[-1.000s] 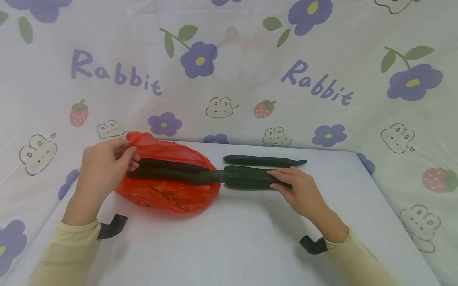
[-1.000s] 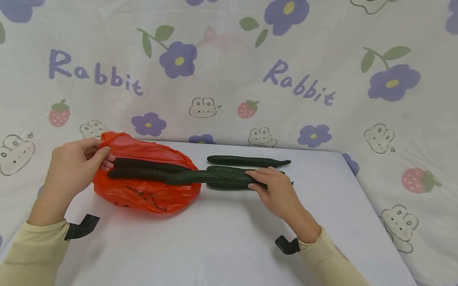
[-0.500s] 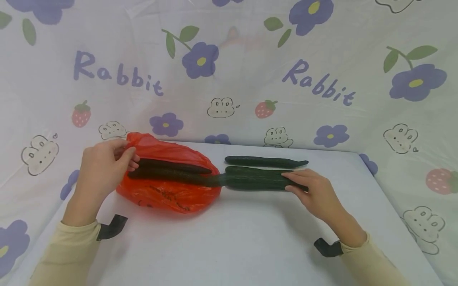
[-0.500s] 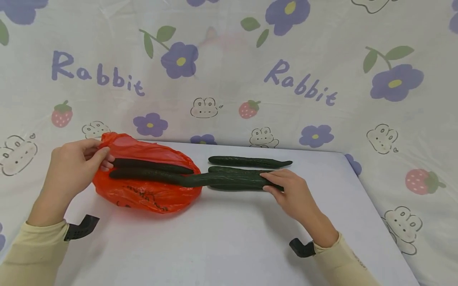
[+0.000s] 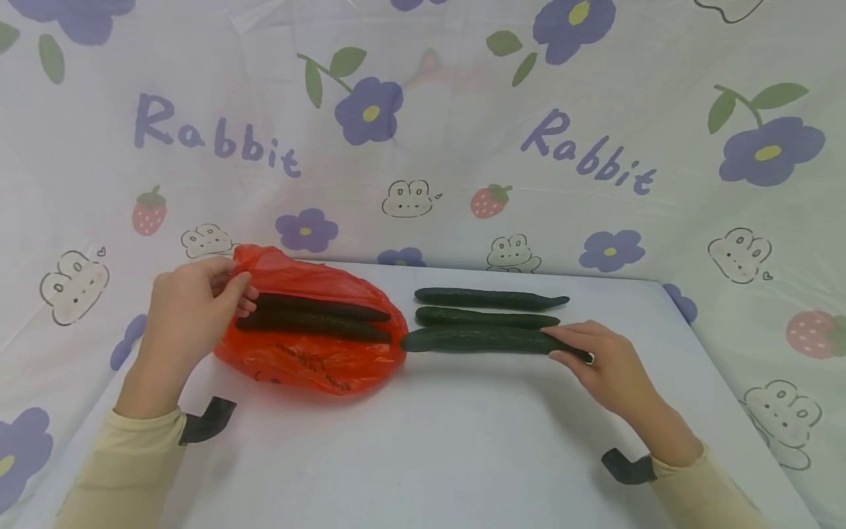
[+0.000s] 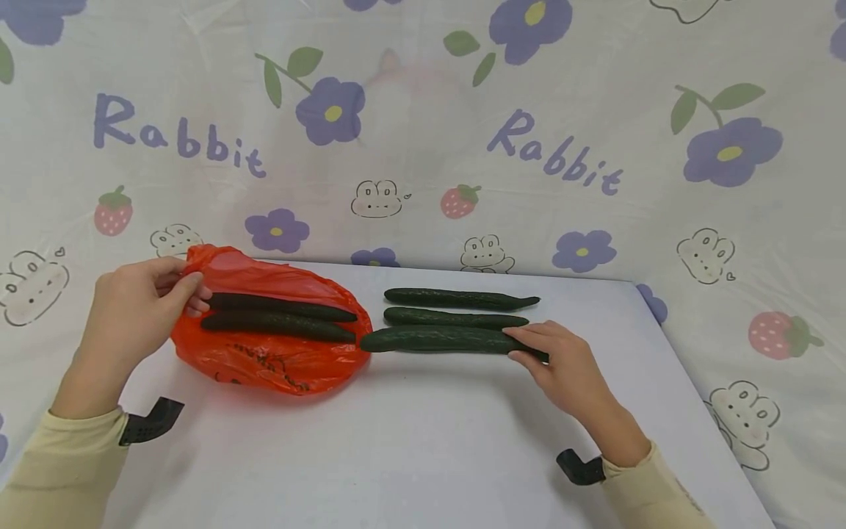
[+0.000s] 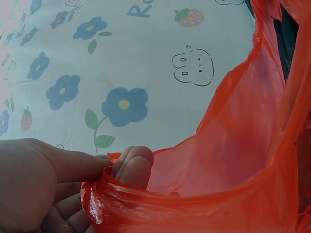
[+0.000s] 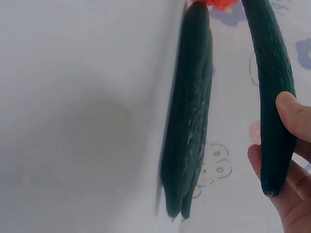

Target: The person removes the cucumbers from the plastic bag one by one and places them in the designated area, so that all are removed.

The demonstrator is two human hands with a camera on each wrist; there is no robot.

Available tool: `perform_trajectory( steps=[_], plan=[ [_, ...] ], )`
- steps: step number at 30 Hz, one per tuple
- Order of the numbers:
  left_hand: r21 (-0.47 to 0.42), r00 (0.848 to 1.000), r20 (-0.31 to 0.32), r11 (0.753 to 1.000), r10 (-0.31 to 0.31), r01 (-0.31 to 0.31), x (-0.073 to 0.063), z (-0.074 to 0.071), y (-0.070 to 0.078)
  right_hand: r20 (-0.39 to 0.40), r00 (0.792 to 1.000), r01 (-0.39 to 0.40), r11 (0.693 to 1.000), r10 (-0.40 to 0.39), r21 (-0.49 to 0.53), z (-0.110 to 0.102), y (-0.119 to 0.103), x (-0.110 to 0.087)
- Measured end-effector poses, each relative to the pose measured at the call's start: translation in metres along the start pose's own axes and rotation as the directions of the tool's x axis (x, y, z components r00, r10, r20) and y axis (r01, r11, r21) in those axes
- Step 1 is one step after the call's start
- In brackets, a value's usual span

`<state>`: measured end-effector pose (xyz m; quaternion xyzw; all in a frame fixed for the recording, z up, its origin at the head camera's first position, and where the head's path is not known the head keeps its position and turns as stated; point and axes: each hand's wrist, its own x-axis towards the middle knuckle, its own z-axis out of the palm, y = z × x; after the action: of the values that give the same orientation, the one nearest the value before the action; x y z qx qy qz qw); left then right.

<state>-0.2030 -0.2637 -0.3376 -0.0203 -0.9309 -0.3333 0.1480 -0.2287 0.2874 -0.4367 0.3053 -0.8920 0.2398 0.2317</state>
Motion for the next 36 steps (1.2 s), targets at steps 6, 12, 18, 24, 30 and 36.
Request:
perform_trajectory(
  steps=[6,12,18,24,30,36],
  plan=[
    [0.002,1.000,0.002,1.000,-0.001,0.001,0.001,0.000,-0.001,0.013,1.000,-0.026,1.000,0.027,-0.013,-0.003,0.005,-0.007],
    [0.000,1.000,-0.006,1.000,0.005,-0.005,0.000,0.000,-0.002,0.039,0.998,-0.038,0.998,0.040,-0.043,-0.002,0.012,-0.014],
    [-0.003,1.000,-0.007,1.000,-0.002,0.002,0.000,-0.001,-0.001,0.063,0.997,-0.032,0.998,0.035,-0.046,0.002,0.017,-0.020],
    [0.003,1.000,-0.013,1.000,0.003,-0.003,-0.001,-0.002,0.000,0.070,0.998,-0.006,0.999,0.009,-0.038,0.006,0.022,-0.023],
    [-0.003,1.000,-0.016,1.000,0.006,-0.006,-0.001,-0.002,0.000,0.089,0.996,-0.008,0.999,0.011,-0.034,0.010,0.027,-0.024],
    [-0.011,0.999,-0.024,1.000,0.021,-0.021,-0.002,-0.002,-0.001,0.124,0.992,-0.020,0.999,0.024,-0.030,0.014,0.032,-0.027]
  ],
)
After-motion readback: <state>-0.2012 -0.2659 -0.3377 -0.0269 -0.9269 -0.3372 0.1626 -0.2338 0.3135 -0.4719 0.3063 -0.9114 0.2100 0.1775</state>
